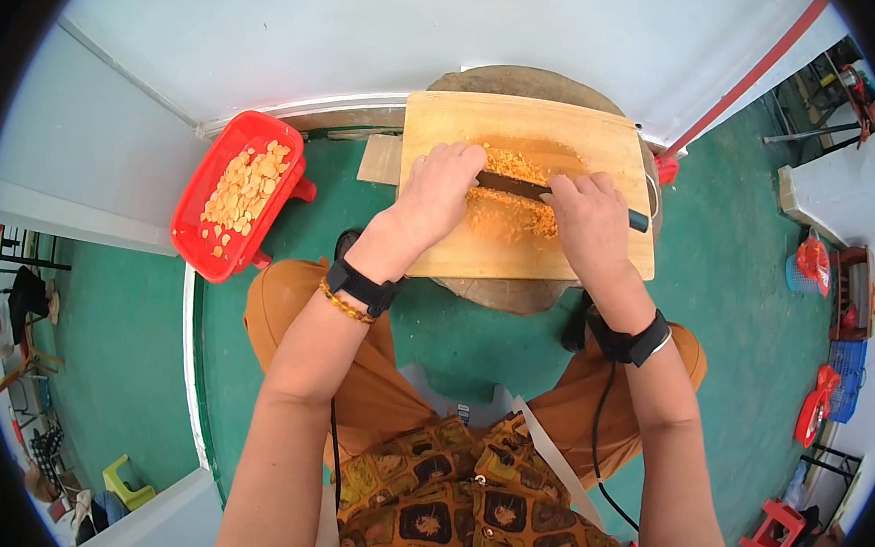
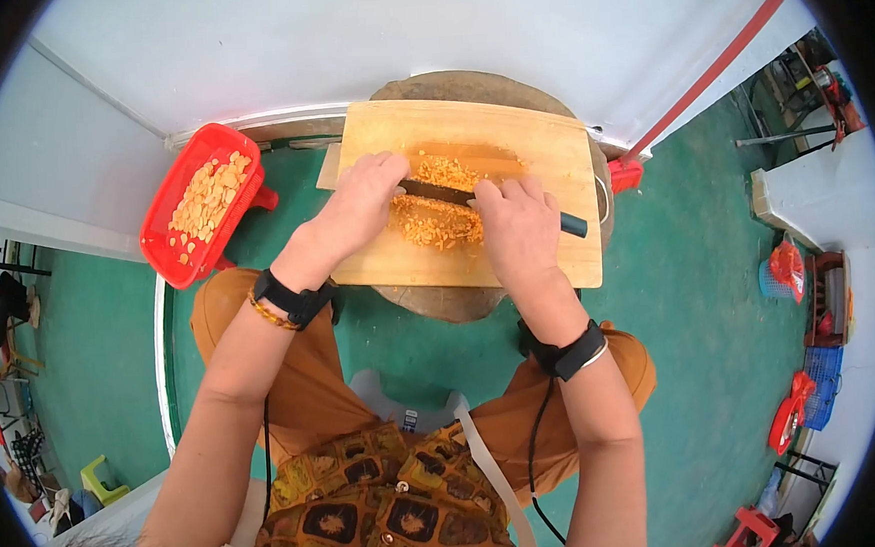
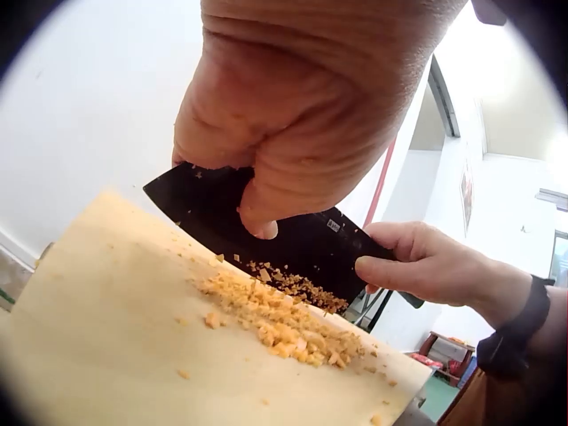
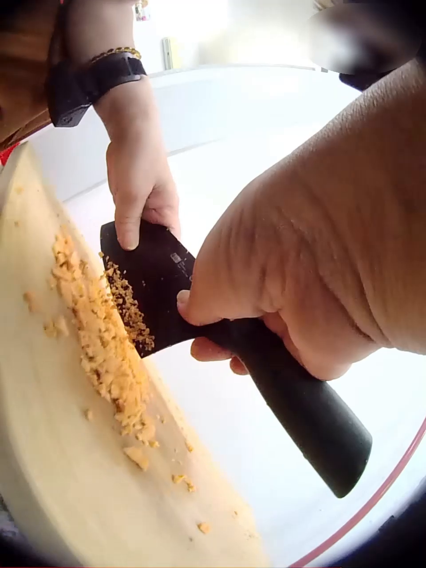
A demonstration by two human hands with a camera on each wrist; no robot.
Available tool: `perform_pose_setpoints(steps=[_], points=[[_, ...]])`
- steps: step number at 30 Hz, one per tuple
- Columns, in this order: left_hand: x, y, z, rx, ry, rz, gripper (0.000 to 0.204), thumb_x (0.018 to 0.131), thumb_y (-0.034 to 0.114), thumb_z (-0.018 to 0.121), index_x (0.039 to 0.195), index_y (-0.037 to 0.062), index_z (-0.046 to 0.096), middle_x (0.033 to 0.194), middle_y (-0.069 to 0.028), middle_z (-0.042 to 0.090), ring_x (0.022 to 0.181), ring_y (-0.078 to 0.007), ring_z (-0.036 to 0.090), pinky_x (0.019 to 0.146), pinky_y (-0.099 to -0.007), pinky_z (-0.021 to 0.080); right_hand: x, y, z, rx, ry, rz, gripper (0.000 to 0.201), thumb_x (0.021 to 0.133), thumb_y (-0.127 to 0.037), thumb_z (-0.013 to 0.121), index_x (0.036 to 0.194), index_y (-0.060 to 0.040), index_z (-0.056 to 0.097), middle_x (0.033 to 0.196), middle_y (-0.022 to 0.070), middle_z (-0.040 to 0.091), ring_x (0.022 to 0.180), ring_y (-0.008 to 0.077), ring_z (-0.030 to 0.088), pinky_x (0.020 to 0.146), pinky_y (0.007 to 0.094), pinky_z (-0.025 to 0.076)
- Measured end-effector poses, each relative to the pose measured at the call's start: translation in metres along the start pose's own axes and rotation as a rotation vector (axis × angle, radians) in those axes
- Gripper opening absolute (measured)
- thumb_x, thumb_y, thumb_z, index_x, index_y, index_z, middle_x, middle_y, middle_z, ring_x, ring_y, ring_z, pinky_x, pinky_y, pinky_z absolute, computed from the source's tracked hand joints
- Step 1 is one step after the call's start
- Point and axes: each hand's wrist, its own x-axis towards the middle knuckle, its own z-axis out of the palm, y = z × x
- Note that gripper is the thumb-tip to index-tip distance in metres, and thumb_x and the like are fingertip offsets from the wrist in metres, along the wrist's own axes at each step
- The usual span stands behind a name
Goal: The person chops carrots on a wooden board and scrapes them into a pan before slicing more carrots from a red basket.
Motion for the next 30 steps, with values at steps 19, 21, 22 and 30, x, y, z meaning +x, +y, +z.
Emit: perform_pose_setpoints(steps=[19, 21, 22, 30], points=[[-0.035, 0.009, -0.023, -0.101, -0.231, -0.059, 0.020, 0.083, -0.005, 0.059, 0.098, 0.0020, 0.049, 0.091, -0.0194, 0.057, 0.090, -0.0432, 0.054, 0.076, -0.0488, 0.044, -0.020, -0.018, -0.016, 0.144, -0.147, -0.074, 0.018, 0.079, -0.021, 0.075, 0.079, -0.0118, 0.059, 0.070, 0.0057, 0.059, 0.080, 0.0271, 0.059, 0.065, 0.0419, 0.048], [-0.035, 0.005, -0.019, -0.092, -0.222, -0.054, 0.020, 0.083, -0.005, 0.060, 0.097, 0.0019, 0.049, 0.091, -0.0196, 0.057, 0.090, -0.0434, 0.054, 0.077, -0.0489, 0.044, -0.021, -0.018, -0.009, 0.140, -0.153, -0.065, 0.018, 0.079, -0.021, 0.074, 0.078, -0.0117, 0.059, 0.070, 0.0057, 0.059, 0.080, 0.0271, 0.058, 0.065, 0.0417, 0.048], [-0.032, 0.004, -0.018, -0.075, -0.194, -0.037, 0.020, 0.082, -0.005, 0.060, 0.097, 0.0019, 0.049, 0.091, -0.0198, 0.057, 0.090, -0.0434, 0.054, 0.077, -0.0489, 0.044, -0.018, -0.016, -0.007, 0.124, -0.146, -0.057, 0.018, 0.079, -0.021, 0.074, 0.079, -0.0116, 0.059, 0.070, 0.0057, 0.059, 0.080, 0.0271, 0.058, 0.065, 0.0416, 0.048], [-0.011, 0.004, -0.016, -0.023, -0.079, -0.035, 0.018, 0.082, -0.006, 0.060, 0.094, 0.0021, 0.049, 0.091, -0.0196, 0.057, 0.088, -0.0429, 0.054, 0.077, -0.0490, 0.044, 0.000, -0.009, -0.011, 0.085, -0.025, -0.050, 0.017, 0.081, -0.022, 0.073, 0.078, -0.0120, 0.060, 0.072, 0.0050, 0.059, 0.081, 0.0270, 0.058, 0.066, 0.0418, 0.047]])
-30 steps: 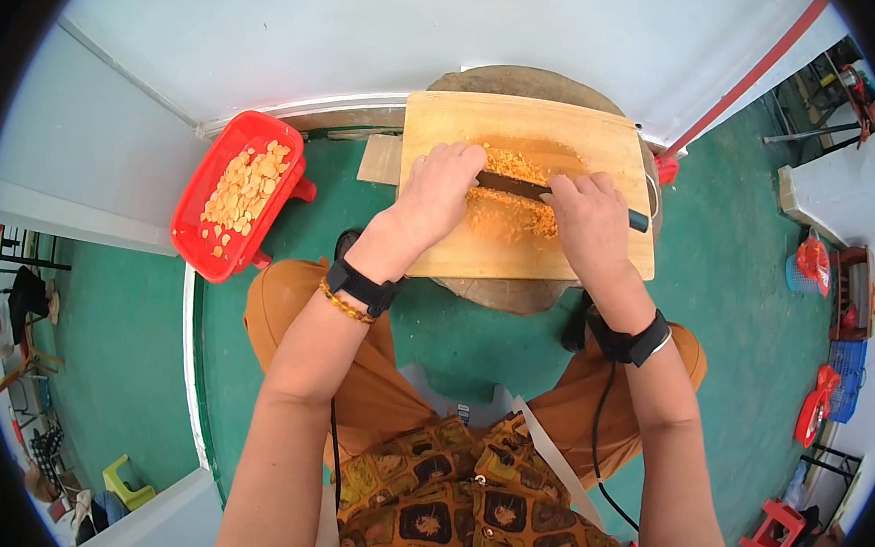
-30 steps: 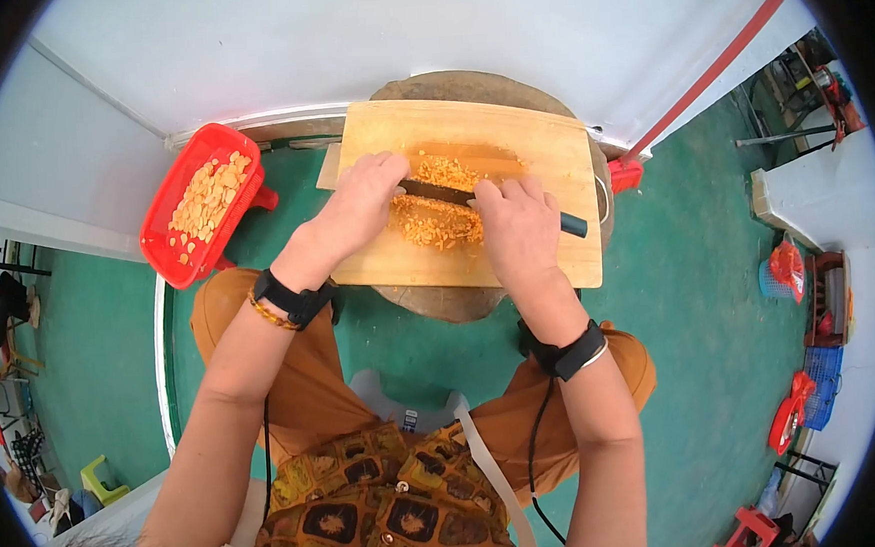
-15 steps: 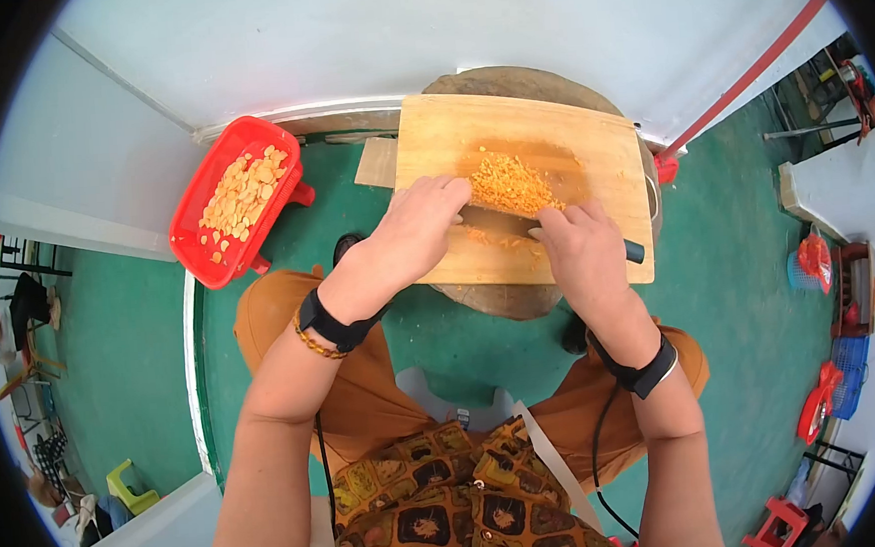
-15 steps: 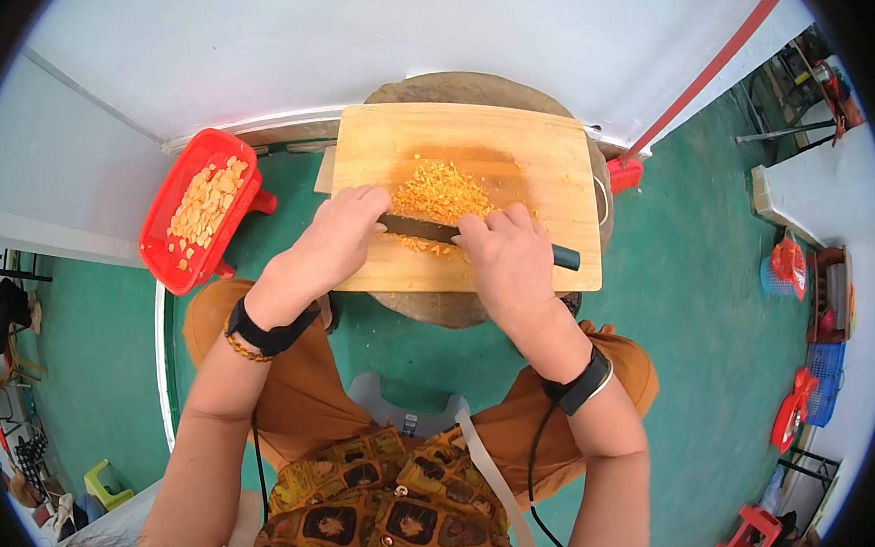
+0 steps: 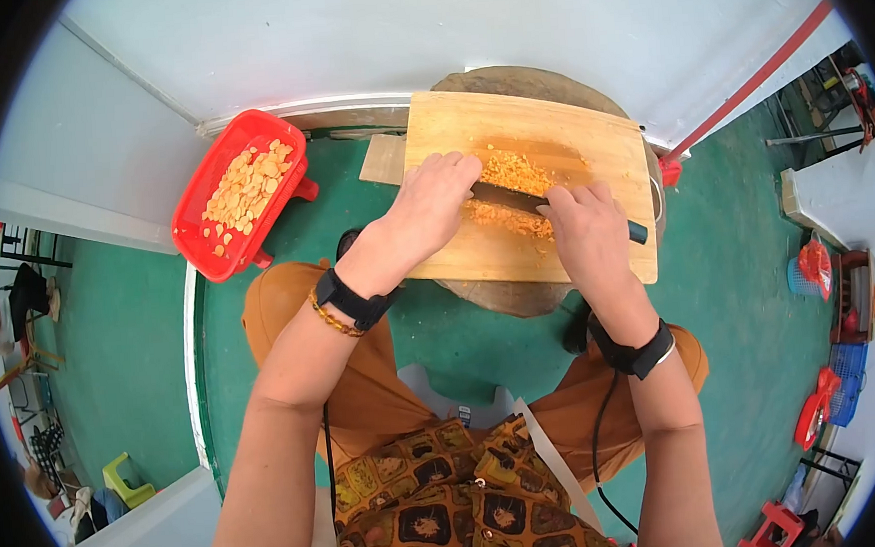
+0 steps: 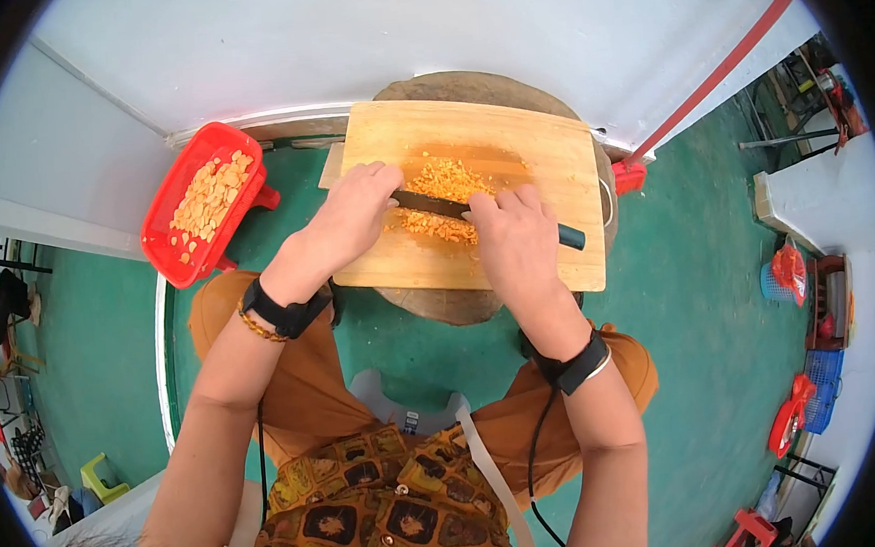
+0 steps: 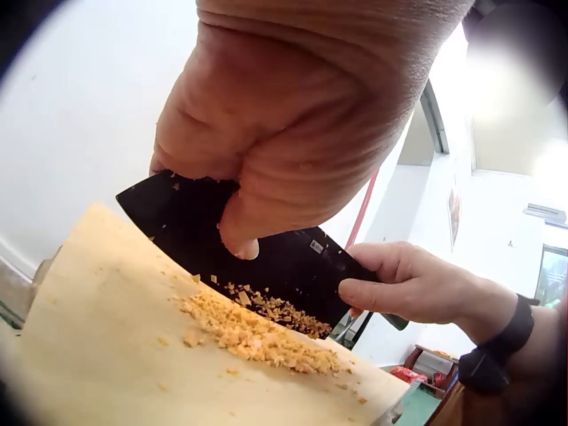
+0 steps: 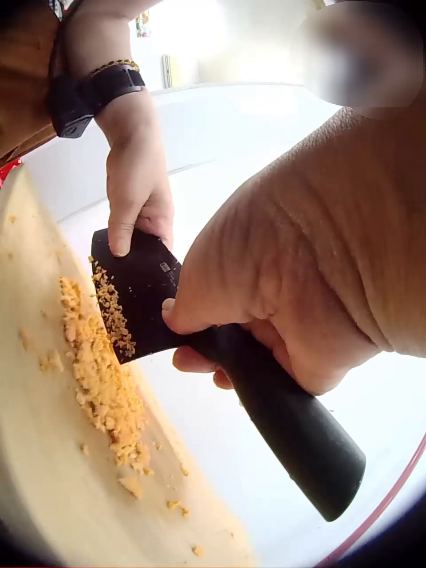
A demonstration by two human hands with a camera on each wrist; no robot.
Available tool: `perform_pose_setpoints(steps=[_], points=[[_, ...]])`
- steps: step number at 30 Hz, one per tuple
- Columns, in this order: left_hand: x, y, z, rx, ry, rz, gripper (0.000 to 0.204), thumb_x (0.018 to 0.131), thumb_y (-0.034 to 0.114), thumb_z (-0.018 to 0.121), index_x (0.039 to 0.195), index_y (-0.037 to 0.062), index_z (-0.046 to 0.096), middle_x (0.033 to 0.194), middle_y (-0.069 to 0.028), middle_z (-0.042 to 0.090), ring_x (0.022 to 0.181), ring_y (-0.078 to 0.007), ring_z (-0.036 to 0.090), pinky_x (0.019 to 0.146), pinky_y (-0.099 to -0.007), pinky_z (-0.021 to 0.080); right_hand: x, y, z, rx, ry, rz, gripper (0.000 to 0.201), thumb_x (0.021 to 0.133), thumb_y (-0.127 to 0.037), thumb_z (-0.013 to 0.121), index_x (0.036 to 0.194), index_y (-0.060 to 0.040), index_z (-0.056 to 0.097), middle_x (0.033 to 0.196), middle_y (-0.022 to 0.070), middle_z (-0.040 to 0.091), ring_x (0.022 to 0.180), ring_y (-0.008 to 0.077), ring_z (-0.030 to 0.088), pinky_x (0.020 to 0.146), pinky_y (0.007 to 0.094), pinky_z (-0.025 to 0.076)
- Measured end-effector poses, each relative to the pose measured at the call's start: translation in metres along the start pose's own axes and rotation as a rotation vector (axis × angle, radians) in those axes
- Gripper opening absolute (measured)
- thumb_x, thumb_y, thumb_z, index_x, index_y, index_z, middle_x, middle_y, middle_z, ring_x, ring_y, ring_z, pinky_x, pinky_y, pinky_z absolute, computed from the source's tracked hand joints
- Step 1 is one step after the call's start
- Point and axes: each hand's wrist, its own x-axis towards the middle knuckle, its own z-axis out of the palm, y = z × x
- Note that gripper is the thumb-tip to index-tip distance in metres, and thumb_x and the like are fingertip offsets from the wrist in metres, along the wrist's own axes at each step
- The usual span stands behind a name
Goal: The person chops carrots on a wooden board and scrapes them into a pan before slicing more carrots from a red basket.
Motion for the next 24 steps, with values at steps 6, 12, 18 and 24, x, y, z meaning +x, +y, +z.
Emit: perform_pose_setpoints(steps=[6, 12, 18, 24], points=[[0.006, -0.008, 0.012, 0.028, -0.006, -0.027, 0.016, 0.082, -0.006, 0.058, 0.094, 0.0031, 0.051, 0.091, -0.0187, 0.058, 0.089, -0.0425, 0.055, 0.078, -0.0494, 0.045, -0.001, 0.008, 0.015, -0.020, -0.007, 0.011, 0.016, 0.081, -0.022, 0.073, 0.079, -0.0128, 0.060, 0.073, 0.0042, 0.059, 0.081, 0.0266, 0.058, 0.066, 0.0418, 0.047], [0.003, -0.003, 0.008, 0.012, 0.004, -0.023, 0.017, 0.081, -0.006, 0.058, 0.094, 0.0028, 0.051, 0.092, -0.0190, 0.058, 0.090, -0.0423, 0.055, 0.078, -0.0494, 0.045, -0.003, 0.004, 0.010, -0.027, 0.012, 0.014, 0.016, 0.080, -0.022, 0.074, 0.080, -0.0133, 0.060, 0.073, 0.0038, 0.059, 0.082, 0.0266, 0.058, 0.066, 0.0421, 0.047], [0.005, -0.008, 0.013, 0.010, 0.045, 0.011, 0.019, 0.079, -0.008, 0.057, 0.093, 0.0029, 0.050, 0.091, -0.0184, 0.057, 0.089, -0.0418, 0.054, 0.077, -0.0489, 0.045, -0.001, 0.006, 0.013, -0.059, 0.017, 0.022, 0.016, 0.079, -0.022, 0.074, 0.080, -0.0135, 0.060, 0.073, 0.0036, 0.059, 0.082, 0.0264, 0.058, 0.067, 0.0415, 0.047], [0.008, -0.009, 0.017, 0.037, -0.004, -0.033, 0.018, 0.080, -0.007, 0.057, 0.094, 0.0035, 0.051, 0.090, -0.0181, 0.057, 0.090, -0.0413, 0.054, 0.077, -0.0484, 0.045, -0.003, 0.008, 0.023, -0.065, 0.022, 0.023, 0.017, 0.079, -0.022, 0.074, 0.080, -0.0136, 0.060, 0.073, 0.0036, 0.059, 0.082, 0.0258, 0.058, 0.067, 0.0408, 0.047]])
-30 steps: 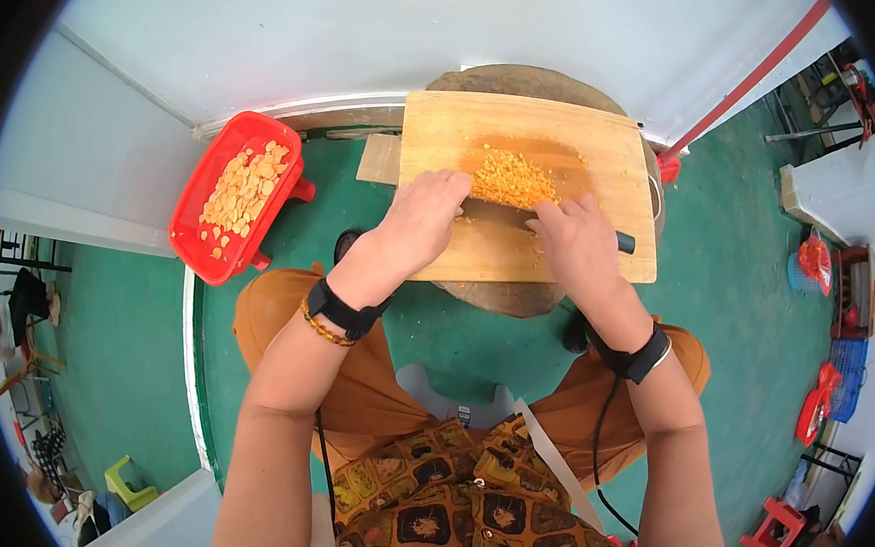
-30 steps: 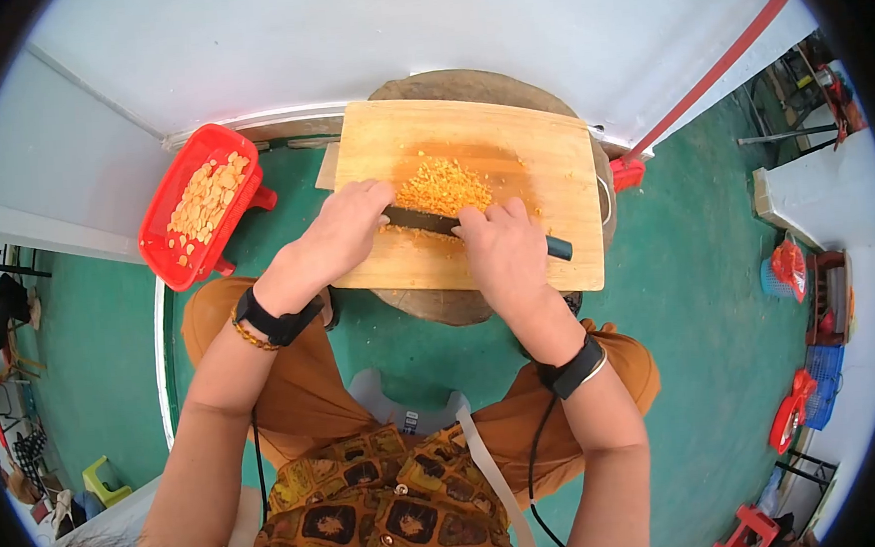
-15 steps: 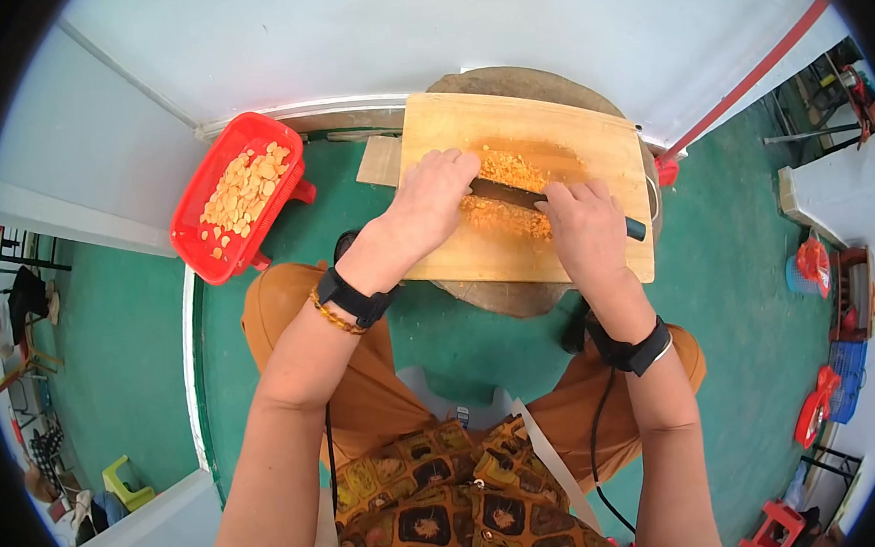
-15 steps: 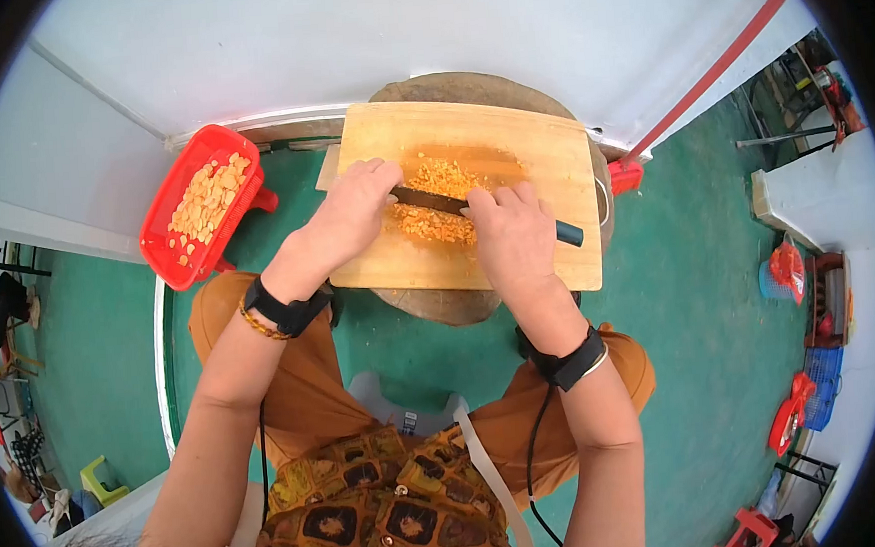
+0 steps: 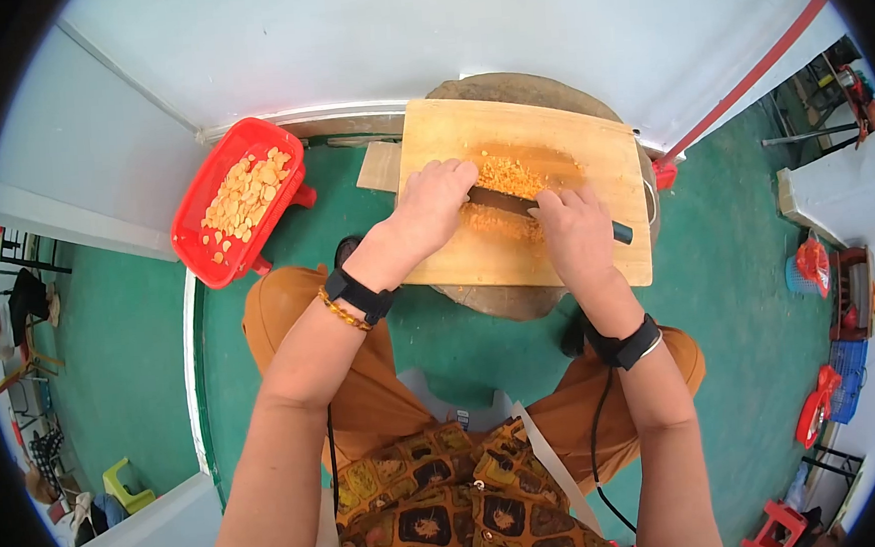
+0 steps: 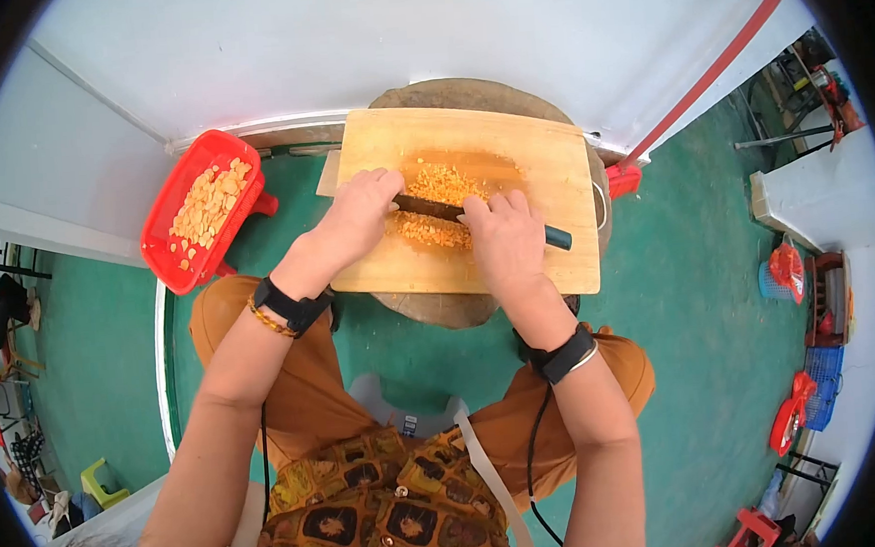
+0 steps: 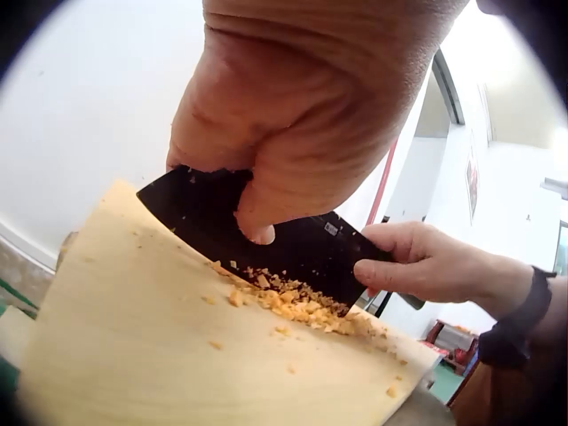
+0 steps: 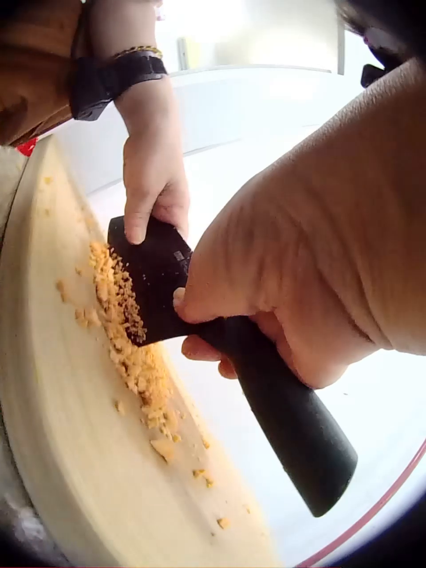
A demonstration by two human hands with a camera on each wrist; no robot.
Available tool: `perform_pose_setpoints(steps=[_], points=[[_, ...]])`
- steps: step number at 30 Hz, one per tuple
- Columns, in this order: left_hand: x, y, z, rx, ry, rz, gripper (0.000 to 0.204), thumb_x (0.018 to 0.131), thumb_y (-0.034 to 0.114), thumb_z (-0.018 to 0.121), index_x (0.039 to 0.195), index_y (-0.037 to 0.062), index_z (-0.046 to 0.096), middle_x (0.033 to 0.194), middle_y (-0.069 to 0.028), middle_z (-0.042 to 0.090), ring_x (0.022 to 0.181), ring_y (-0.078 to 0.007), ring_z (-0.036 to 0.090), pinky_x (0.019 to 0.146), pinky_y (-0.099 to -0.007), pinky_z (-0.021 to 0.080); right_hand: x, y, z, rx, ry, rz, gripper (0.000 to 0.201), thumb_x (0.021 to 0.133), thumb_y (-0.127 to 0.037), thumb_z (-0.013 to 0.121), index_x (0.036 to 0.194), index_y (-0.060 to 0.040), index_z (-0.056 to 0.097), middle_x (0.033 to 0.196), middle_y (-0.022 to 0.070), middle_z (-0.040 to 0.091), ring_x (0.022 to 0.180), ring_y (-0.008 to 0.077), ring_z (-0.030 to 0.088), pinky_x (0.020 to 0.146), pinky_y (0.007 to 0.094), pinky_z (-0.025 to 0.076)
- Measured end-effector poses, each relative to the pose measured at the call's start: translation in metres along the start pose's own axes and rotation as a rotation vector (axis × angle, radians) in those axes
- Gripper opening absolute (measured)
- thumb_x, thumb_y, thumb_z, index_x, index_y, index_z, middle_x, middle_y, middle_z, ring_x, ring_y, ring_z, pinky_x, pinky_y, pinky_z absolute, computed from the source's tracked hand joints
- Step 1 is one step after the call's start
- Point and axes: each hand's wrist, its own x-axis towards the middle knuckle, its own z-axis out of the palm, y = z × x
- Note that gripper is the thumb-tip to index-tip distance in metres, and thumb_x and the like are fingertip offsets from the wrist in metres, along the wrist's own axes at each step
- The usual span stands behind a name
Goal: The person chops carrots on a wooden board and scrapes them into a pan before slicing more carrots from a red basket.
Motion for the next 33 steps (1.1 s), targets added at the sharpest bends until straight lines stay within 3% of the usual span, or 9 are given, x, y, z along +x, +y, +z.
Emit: perform_pose_setpoints(steps=[5, 17, 20, 26, 29, 33], points=[[-0.006, 0.009, -0.018, -0.028, 0.016, 0.028, 0.019, 0.080, -0.007, 0.057, 0.096, 0.0035, 0.052, 0.092, -0.0179, 0.058, 0.091, -0.0413, 0.055, 0.077, -0.0479, 0.045, 0.001, -0.005, -0.017, 0.032, 0.017, -0.003, 0.016, 0.079, -0.021, 0.074, 0.080, -0.0137, 0.060, 0.073, 0.0035, 0.058, 0.082, 0.0255, 0.058, 0.066, 0.0403, 0.047], [-0.005, 0.006, -0.013, -0.034, 0.035, 0.020, 0.018, 0.081, -0.008, 0.056, 0.095, 0.0032, 0.052, 0.093, -0.0181, 0.058, 0.091, -0.0417, 0.054, 0.078, -0.0480, 0.045, 0.003, -0.006, -0.021, 0.015, 0.014, -0.002, 0.016, 0.079, -0.021, 0.074, 0.080, -0.0137, 0.060, 0.073, 0.0033, 0.059, 0.082, 0.0258, 0.058, 0.067, 0.0402, 0.047], [-0.007, 0.000, 0.001, -0.014, 0.014, -0.003, 0.018, 0.081, -0.008, 0.055, 0.095, 0.0036, 0.052, 0.092, -0.0179, 0.058, 0.091, -0.0415, 0.054, 0.078, -0.0484, 0.045, -0.003, -0.003, -0.001, 0.010, 0.004, -0.032, 0.015, 0.079, -0.022, 0.074, 0.080, -0.0138, 0.060, 0.073, 0.0033, 0.058, 0.082, 0.0255, 0.058, 0.066, 0.0405, 0.046], [-0.004, 0.002, -0.010, -0.042, 0.074, 0.060, 0.020, 0.081, -0.008, 0.056, 0.097, 0.0043, 0.052, 0.091, -0.0173, 0.058, 0.091, -0.0406, 0.055, 0.078, -0.0481, 0.045, 0.003, -0.005, -0.019, 0.004, 0.007, 0.003, 0.016, 0.079, -0.021, 0.074, 0.080, -0.0140, 0.060, 0.073, 0.0034, 0.058, 0.082, 0.0254, 0.057, 0.067, 0.0411, 0.046], [-0.004, 0.002, -0.001, 0.009, -0.052, -0.046, 0.019, 0.081, -0.008, 0.056, 0.096, 0.0035, 0.053, 0.091, -0.0177, 0.058, 0.092, -0.0407, 0.055, 0.078, -0.0480, 0.045, -0.003, -0.003, -0.001, 0.004, 0.006, -0.005, 0.016, 0.079, -0.021, 0.074, 0.079, -0.0140, 0.060, 0.073, 0.0033, 0.058, 0.082, 0.0254, 0.057, 0.068, 0.0408, 0.047], [-0.004, 0.000, -0.004, -0.041, 0.038, 0.044, 0.018, 0.081, -0.008, 0.056, 0.095, 0.0032, 0.052, 0.090, -0.0180, 0.058, 0.091, -0.0413, 0.055, 0.077, -0.0482, 0.046, 0.001, -0.002, -0.007, 0.012, -0.001, -0.001, 0.016, 0.078, -0.021, 0.075, 0.079, -0.0139, 0.060, 0.072, 0.0034, 0.058, 0.081, 0.0255, 0.057, 0.067, 0.0410, 0.047]])
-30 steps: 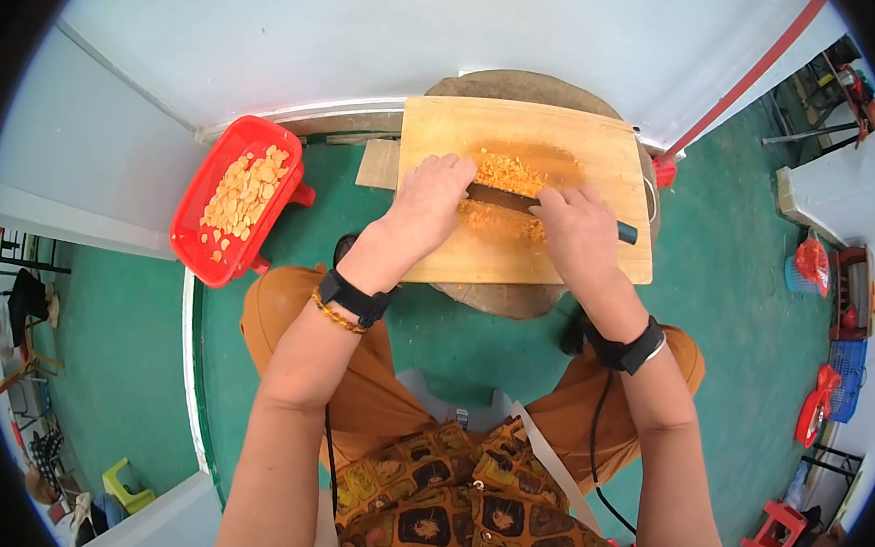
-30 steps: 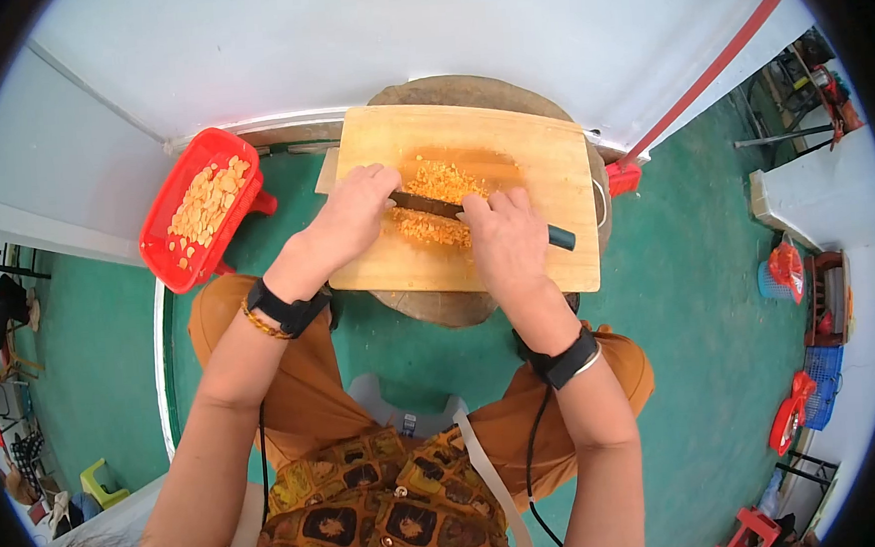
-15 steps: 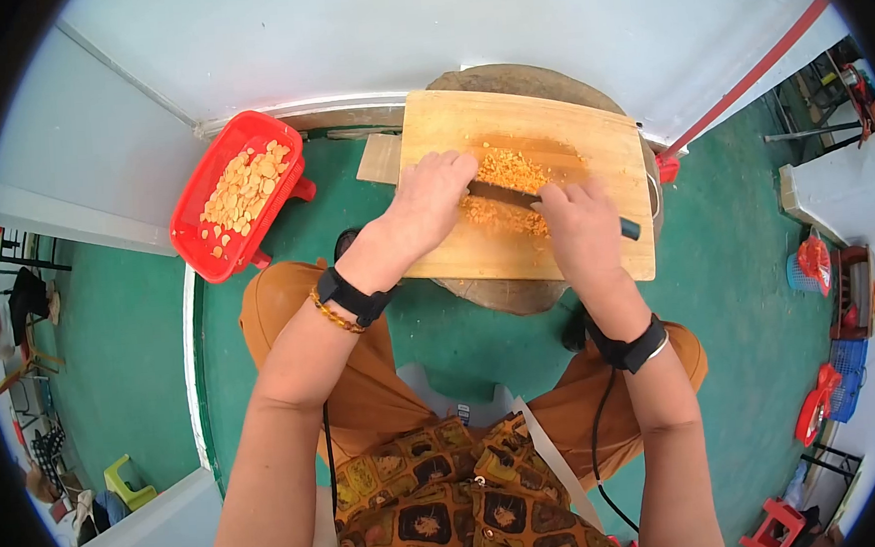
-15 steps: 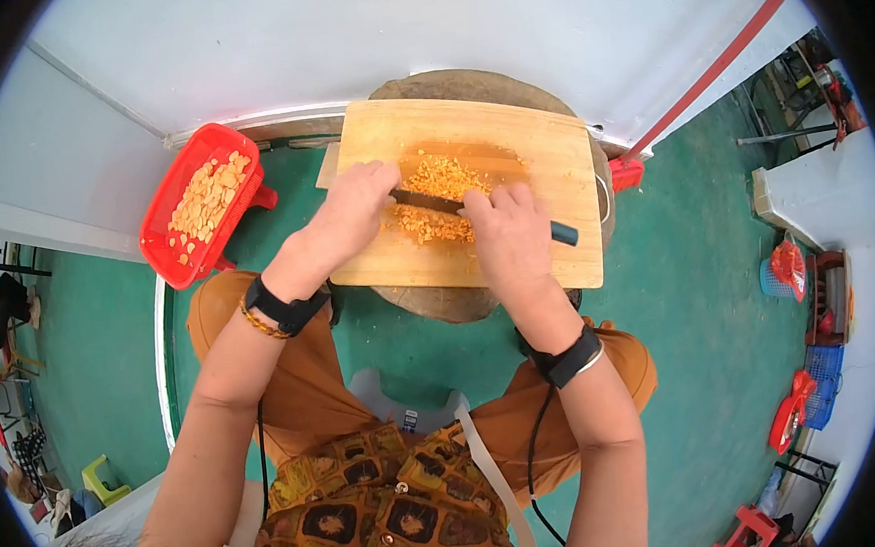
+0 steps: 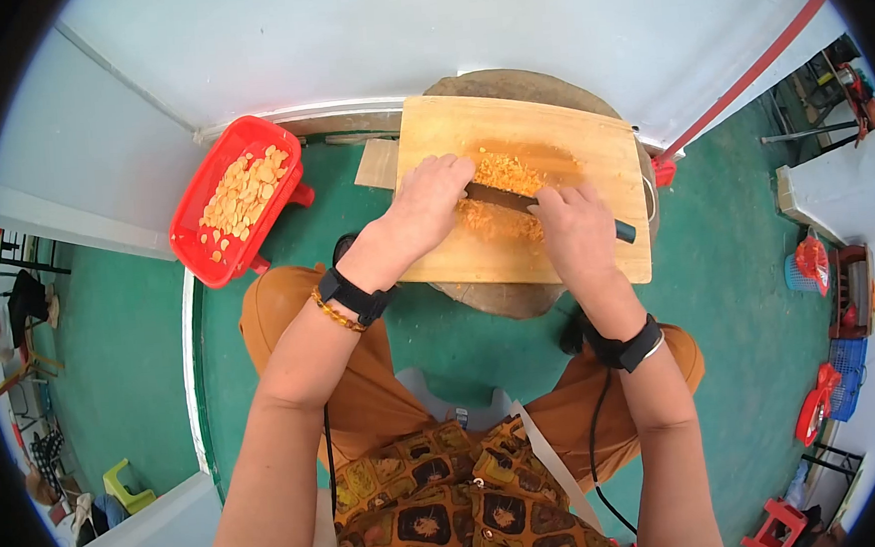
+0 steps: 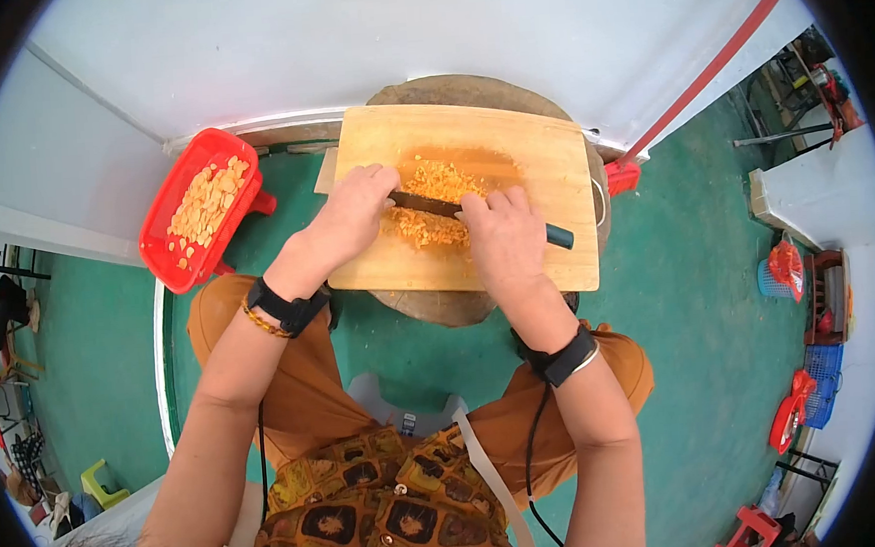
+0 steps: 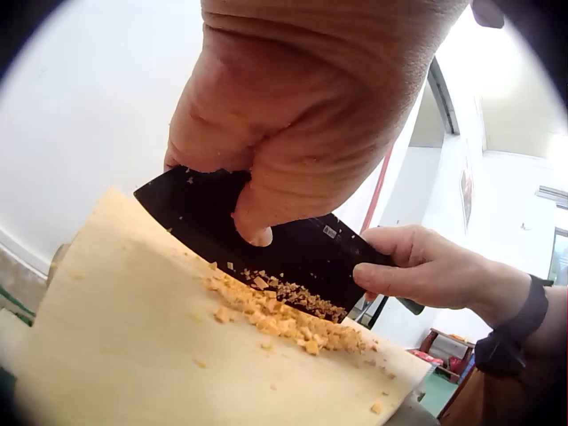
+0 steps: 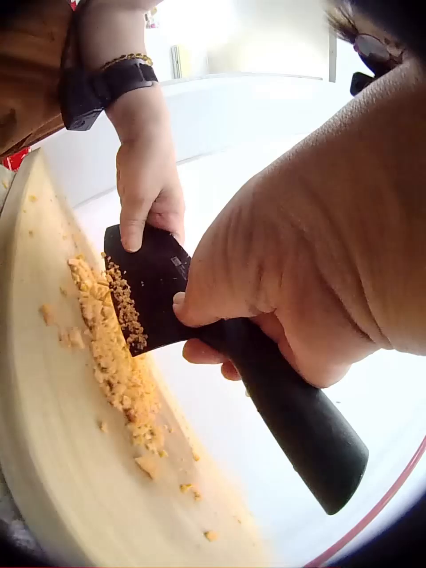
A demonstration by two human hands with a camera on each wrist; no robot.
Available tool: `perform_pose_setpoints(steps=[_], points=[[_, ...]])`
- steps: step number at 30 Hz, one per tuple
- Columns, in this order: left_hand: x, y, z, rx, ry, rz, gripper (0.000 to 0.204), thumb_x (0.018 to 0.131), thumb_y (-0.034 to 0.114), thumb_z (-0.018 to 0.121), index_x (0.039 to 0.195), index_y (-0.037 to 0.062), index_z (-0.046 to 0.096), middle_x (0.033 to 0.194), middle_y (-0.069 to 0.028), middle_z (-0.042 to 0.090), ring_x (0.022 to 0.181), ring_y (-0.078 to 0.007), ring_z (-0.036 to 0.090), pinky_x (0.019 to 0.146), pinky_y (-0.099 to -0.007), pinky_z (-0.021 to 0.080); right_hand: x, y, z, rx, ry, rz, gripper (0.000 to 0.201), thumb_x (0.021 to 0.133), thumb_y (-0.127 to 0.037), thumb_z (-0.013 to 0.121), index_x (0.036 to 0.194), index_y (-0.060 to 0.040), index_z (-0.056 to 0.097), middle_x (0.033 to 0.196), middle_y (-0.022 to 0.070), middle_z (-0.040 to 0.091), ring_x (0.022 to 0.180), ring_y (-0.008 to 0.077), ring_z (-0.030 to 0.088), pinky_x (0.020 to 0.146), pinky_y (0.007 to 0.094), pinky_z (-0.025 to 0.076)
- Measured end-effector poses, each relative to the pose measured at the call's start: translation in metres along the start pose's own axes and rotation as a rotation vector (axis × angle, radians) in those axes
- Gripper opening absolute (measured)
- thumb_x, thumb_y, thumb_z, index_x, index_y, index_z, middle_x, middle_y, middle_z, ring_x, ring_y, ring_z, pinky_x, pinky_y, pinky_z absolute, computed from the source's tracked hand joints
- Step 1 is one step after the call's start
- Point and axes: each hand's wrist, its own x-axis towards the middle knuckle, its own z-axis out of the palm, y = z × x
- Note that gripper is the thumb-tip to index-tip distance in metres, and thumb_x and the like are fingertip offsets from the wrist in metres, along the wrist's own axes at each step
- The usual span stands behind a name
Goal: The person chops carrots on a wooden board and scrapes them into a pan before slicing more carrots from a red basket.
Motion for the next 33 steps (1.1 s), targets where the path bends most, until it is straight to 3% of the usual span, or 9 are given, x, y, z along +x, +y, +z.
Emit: perform_pose_setpoints(steps=[5, 11, 17, 23, 26, 33], points=[[0.001, -0.003, 0.007, 0.050, -0.056, -0.029, 0.017, 0.081, -0.007, 0.057, 0.093, 0.0029, 0.051, 0.089, -0.0186, 0.058, 0.090, -0.0422, 0.055, 0.077, -0.0488, 0.045, -0.001, 0.001, -0.002, 0.000, 0.008, -0.035, 0.016, 0.078, -0.021, 0.075, 0.079, -0.0138, 0.061, 0.072, 0.0034, 0.058, 0.082, 0.0255, 0.058, 0.066, 0.0404, 0.047], [0.005, 0.006, -0.007, -0.001, 0.005, -0.011, 0.017, 0.081, -0.007, 0.057, 0.093, 0.0030, 0.050, 0.090, -0.0190, 0.058, 0.090, -0.0425, 0.055, 0.077, -0.0500, 0.045, 0.001, 0.001, -0.004, 0.013, 0.020, 0.013, 0.015, 0.079, -0.022, 0.074, 0.080, -0.0132, 0.061, 0.072, 0.0033, 0.058, 0.082, 0.0257, 0.058, 0.067, 0.0413, 0.047], [0.002, -0.003, 0.009, 0.007, 0.003, -0.017, 0.019, 0.081, -0.007, 0.058, 0.095, 0.0033, 0.050, 0.090, -0.0183, 0.058, 0.091, -0.0423, 0.055, 0.077, -0.0495, 0.045, -0.002, 0.003, 0.006, -0.018, -0.007, -0.003, 0.014, 0.080, -0.022, 0.073, 0.081, -0.0141, 0.061, 0.075, 0.0027, 0.060, 0.083, 0.0255, 0.059, 0.066, 0.0416, 0.046], [0.005, 0.009, -0.010, -0.006, 0.063, 0.036, 0.019, 0.080, -0.007, 0.058, 0.094, 0.0036, 0.051, 0.091, -0.0185, 0.058, 0.091, -0.0420, 0.055, 0.077, -0.0492, 0.046, 0.003, -0.001, -0.011, -0.014, 0.023, 0.024, 0.016, 0.080, -0.023, 0.073, 0.080, -0.0140, 0.060, 0.074, 0.0028, 0.059, 0.083, 0.0259, 0.059, 0.067, 0.0414, 0.047], [0.001, -0.004, 0.009, 0.011, -0.030, -0.008, 0.019, 0.080, -0.008, 0.057, 0.094, 0.0033, 0.050, 0.091, -0.0187, 0.058, 0.090, -0.0423, 0.055, 0.078, -0.0493, 0.045, -0.006, 0.005, 0.012, -0.014, -0.016, -0.014, 0.017, 0.080, -0.023, 0.073, 0.080, -0.0140, 0.059, 0.073, 0.0027, 0.059, 0.082, 0.0259, 0.059, 0.066, 0.0419, 0.047], [0.005, 0.005, -0.005, -0.005, 0.046, 0.032, 0.018, 0.081, -0.007, 0.057, 0.094, 0.0032, 0.051, 0.091, -0.0184, 0.059, 0.089, -0.0428, 0.056, 0.076, -0.0502, 0.045, 0.003, 0.002, -0.006, -0.021, -0.006, 0.024, 0.016, 0.081, -0.023, 0.073, 0.080, -0.0137, 0.060, 0.073, 0.0033, 0.059, 0.082, 0.0261, 0.059, 0.067, 0.0431, 0.047]])
